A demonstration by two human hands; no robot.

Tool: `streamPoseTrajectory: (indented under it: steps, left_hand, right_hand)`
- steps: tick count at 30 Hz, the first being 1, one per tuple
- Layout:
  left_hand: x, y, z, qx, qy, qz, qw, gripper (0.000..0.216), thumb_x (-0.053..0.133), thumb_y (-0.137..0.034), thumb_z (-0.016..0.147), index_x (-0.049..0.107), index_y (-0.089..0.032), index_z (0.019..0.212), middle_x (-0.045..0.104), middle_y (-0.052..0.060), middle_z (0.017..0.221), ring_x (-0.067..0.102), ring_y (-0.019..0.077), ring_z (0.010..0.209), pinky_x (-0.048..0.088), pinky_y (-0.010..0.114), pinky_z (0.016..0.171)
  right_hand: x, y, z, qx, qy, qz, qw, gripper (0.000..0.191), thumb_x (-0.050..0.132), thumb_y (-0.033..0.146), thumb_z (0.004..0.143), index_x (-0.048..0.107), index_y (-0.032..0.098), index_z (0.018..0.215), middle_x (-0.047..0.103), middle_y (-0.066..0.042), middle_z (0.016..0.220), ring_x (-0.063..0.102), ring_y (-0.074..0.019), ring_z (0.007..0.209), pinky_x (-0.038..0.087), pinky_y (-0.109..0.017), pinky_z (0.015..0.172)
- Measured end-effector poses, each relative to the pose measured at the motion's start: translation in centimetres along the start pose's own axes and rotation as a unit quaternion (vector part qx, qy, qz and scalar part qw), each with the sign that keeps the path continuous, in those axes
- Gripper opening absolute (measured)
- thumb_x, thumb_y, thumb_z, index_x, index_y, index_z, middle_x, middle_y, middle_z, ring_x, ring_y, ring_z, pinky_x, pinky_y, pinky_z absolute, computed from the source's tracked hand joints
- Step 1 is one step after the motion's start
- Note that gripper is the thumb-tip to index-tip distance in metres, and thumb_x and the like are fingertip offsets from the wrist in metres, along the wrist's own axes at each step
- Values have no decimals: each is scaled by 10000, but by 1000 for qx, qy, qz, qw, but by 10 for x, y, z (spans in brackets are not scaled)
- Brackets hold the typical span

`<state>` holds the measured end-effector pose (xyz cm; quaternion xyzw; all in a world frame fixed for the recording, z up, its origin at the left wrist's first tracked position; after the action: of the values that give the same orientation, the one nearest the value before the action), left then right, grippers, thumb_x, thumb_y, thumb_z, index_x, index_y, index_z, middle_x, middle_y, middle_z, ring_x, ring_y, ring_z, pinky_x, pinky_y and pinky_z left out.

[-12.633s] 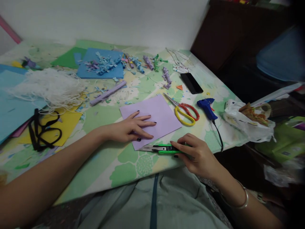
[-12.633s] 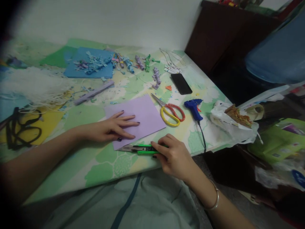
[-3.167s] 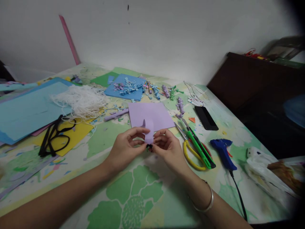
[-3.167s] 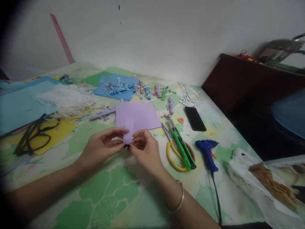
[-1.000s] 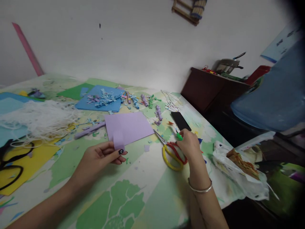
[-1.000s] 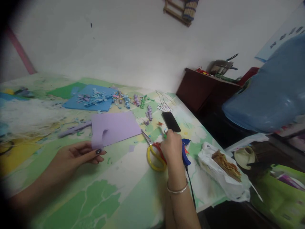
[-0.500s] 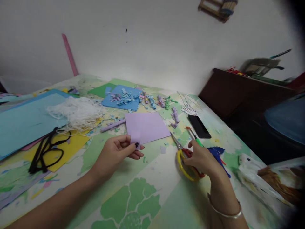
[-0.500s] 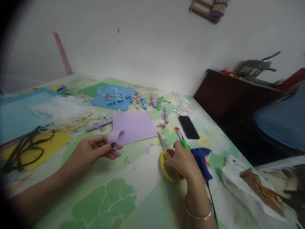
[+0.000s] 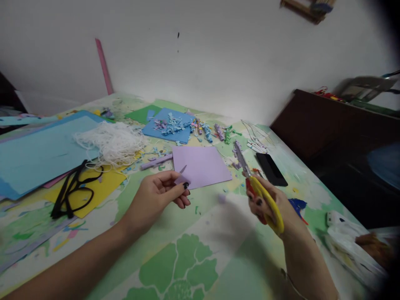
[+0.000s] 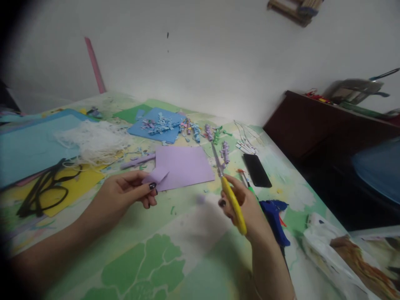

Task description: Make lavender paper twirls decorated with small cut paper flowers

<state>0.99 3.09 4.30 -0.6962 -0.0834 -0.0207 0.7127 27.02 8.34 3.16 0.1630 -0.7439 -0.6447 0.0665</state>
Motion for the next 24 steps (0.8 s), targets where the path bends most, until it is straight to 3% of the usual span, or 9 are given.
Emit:
streamPoseTrajectory:
  steps: [3, 6, 8, 10, 16, 20, 24]
  left_hand:
    - [0, -1, 0, 11, 6, 4, 1000, 75, 659, -201, 783, 643, -141, 740, 671, 1, 580, 636, 105, 493, 517, 163, 465]
    - [1, 0, 0, 11, 21, -6, 1000, 122, 637, -246, 820, 642, -147, 749, 667, 12, 590, 632, 112, 517, 519, 183, 489]
    - [2, 0, 0, 11, 27, -22, 999, 152, 626, -284, 839, 644, -151, 769, 663, 16, 607, 631, 121, 532, 522, 200, 494]
    - [2, -1, -1, 14, 28, -32, 999, 157, 622, -297, 850, 643, -154, 790, 657, 14, 616, 626, 122, 537, 521, 205, 493]
    - [-4, -8, -3, 50, -24, -51, 997, 122, 634, -260, 852, 640, -166, 774, 606, -23, 621, 607, 90, 528, 474, 151, 441]
    - [1, -3, -5, 24, -12, -65, 998, 152, 644, -285, 847, 629, -160, 761, 598, -28, 609, 548, 60, 435, 384, 116, 345]
    - [8, 3, -9, -6, 18, -52, 998, 223, 643, -329, 848, 608, -152, 718, 615, -12, 591, 515, 55, 377, 373, 128, 331]
  right_hand:
    - [40, -2, -8, 0, 167, 76, 983, 1014, 872, 598, 425, 420, 268, 1271, 446, 29, 833, 381, -72, 548, 338, -213, 449]
    - [65, -11, -17, 29, 238, 48, 970, 754, 878, 464, 534, 497, 279, 1158, 458, 32, 821, 399, -78, 571, 360, -209, 485]
    - [72, -17, -21, 50, 253, 15, 966, 489, 829, 398, 630, 543, 254, 998, 471, 33, 780, 418, -79, 548, 329, -191, 447]
    - [74, -19, -24, 51, 255, -4, 966, 372, 792, 384, 676, 540, 231, 902, 479, 33, 745, 436, -80, 532, 321, -182, 430]
    - [72, -4, -26, 16, 254, 38, 966, 625, 725, 704, 610, 531, 185, 899, 477, 34, 688, 383, -53, 498, 284, -175, 423]
    - [80, -1, -31, -19, 279, 30, 960, 651, 678, 742, 632, 525, 174, 912, 474, 39, 654, 382, -50, 483, 284, -183, 426]
    - [92, -9, -37, 4, 301, 46, 953, 678, 675, 750, 622, 527, 192, 977, 463, 46, 673, 376, -56, 511, 297, -181, 442]
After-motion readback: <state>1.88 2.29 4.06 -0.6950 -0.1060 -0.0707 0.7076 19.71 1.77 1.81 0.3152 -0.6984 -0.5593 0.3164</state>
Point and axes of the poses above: each hand's wrist, its own z-axis towards the middle knuckle, its own x-axis out of the palm, y = z × x, the point moved 6 cm from there along z, towards the middle knuckle
